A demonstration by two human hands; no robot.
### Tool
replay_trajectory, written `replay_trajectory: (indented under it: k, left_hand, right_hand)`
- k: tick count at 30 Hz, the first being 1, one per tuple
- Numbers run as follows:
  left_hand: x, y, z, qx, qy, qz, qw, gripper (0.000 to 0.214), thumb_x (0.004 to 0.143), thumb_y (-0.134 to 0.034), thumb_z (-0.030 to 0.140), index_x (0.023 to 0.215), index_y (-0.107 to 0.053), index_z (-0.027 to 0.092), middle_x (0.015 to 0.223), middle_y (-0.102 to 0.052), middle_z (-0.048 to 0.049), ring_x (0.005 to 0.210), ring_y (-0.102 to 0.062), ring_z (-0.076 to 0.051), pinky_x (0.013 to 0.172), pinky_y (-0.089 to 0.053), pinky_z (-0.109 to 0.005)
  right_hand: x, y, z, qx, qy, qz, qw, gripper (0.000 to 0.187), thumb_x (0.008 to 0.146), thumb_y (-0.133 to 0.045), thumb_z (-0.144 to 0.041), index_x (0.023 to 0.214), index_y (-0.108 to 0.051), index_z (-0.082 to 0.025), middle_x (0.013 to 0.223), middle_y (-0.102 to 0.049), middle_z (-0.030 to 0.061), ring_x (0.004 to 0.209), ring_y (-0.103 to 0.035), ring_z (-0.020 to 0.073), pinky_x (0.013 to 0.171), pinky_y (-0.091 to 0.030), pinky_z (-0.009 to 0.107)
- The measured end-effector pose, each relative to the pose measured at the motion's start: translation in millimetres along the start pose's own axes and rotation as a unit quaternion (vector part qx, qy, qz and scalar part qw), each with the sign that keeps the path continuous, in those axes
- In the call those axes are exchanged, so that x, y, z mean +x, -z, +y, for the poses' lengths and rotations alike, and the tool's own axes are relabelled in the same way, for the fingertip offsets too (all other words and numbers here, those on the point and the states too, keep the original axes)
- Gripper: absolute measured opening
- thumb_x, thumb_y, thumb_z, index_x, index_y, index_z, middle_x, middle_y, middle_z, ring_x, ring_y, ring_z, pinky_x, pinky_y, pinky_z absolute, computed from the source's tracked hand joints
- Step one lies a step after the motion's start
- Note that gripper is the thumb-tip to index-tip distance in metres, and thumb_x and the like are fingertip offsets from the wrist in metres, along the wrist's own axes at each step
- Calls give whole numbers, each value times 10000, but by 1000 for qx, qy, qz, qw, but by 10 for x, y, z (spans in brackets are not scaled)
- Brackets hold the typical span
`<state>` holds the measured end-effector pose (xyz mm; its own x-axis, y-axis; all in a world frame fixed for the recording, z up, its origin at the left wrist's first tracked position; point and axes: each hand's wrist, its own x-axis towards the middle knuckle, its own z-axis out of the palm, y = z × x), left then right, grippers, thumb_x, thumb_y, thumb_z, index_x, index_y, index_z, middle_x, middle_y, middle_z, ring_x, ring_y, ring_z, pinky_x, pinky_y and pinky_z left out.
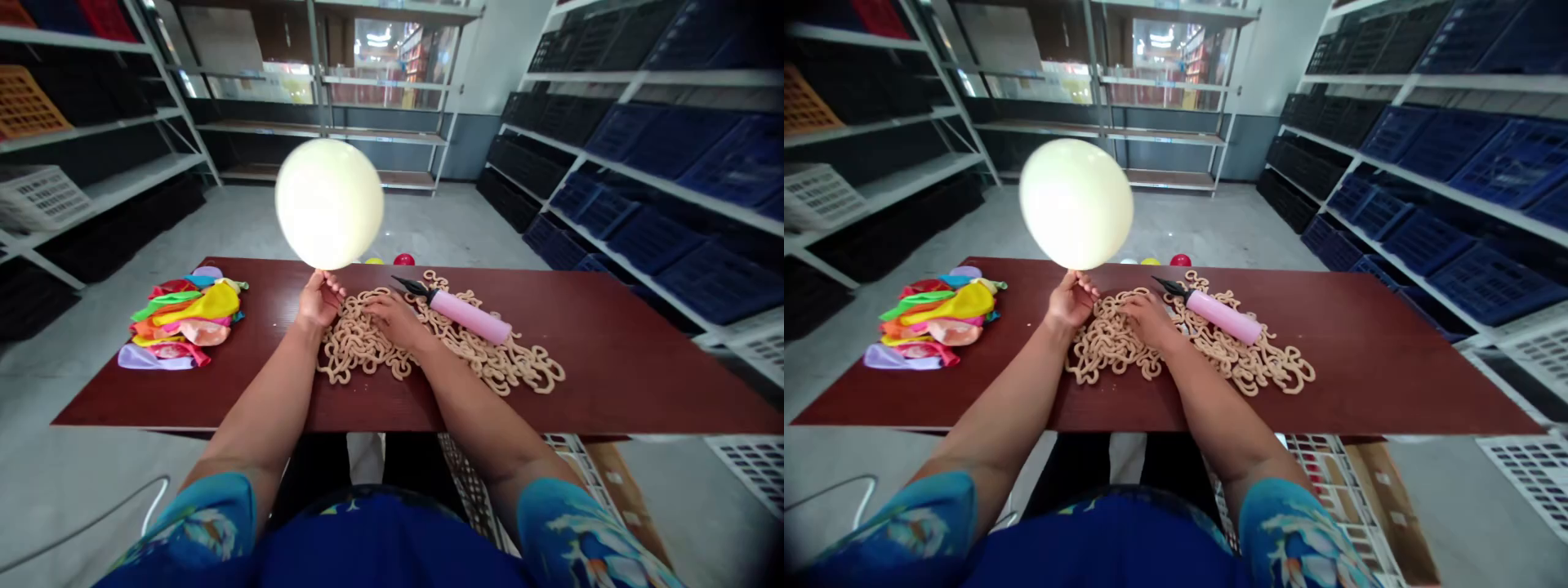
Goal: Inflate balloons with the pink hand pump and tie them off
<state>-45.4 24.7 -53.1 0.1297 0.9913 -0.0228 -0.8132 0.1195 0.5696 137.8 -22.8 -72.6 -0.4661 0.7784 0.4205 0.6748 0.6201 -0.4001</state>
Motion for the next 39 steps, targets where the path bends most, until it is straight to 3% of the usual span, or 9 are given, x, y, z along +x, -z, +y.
replay_trajectory:
  k: [6,11,13,15,18,22,24,29,39]
  left_hand:
    - [-74,-91,-28,-25,44,-23,998,228,871,-442,267,669,-443,163,554,-397,25,462,-425,-78,499,-420,-228]
    - [-99,-143,-40,-31,67,-36,997,217,855,-477,295,689,-453,157,553,-406,24,469,-428,-73,489,-419,-211]
    - [-110,-153,-44,-32,79,-50,995,201,847,-489,295,706,-461,154,563,-417,21,473,-436,-72,469,-408,-200]
    - [-121,-154,-47,-31,86,-72,993,181,843,-492,282,722,-465,151,579,-428,20,479,-449,-70,439,-386,-184]
    - [-134,-145,-58,-19,88,-94,991,170,838,-495,273,729,-462,147,599,-439,21,484,-466,-65,402,-351,-162]
    - [-139,-136,-118,39,83,-86,992,178,814,-527,285,727,-476,138,617,-476,13,488,-493,-68,377,-329,-155]
    - [-142,-136,-161,75,83,-80,990,197,804,-539,309,732,-491,132,630,-509,-1,484,-504,-73,368,-323,-158]
    - [-168,-142,-239,163,61,-64,983,251,785,-554,376,735,-508,135,544,-502,13,375,-436,-62,326,-278,-166]
    - [-210,-138,-280,350,27,-76,933,300,829,-463,397,783,-577,124,507,-541,-2,344,-434,-75,324,-270,-182]
  right_hand:
    - [9,25,-6,186,-107,107,971,110,758,-578,-265,812,-649,-201,967,-644,37,962,-554,171,882,-405,349]
    - [-34,194,58,505,-256,247,786,233,710,-640,-366,878,-577,-217,906,-670,3,654,-598,112,540,-460,232]
    - [-33,288,66,582,-256,289,716,251,689,-669,-353,878,-550,-238,902,-674,-16,661,-612,99,554,-473,220]
    - [-14,387,38,615,-237,316,682,253,683,-681,-350,871,-544,-252,916,-674,-26,757,-633,108,662,-505,255]
    - [44,506,-79,573,-178,322,733,190,701,-669,-350,837,-578,-254,989,-659,-19,902,-619,140,823,-485,343]
    - [141,537,-286,268,-70,255,926,98,734,-642,-287,818,-666,-241,927,-644,12,887,-587,152,855,-444,335]
    - [185,496,-371,86,-20,190,978,130,783,-585,-260,861,-688,-243,867,-624,24,842,-559,149,817,-432,310]
    - [266,349,-480,-182,30,116,976,249,874,-437,-231,906,-684,-225,822,-575,51,816,-469,167,765,-379,289]
    - [305,258,-457,-310,-7,77,948,185,843,-477,-216,767,-645,-205,788,-519,48,786,-404,179,703,-309,281]
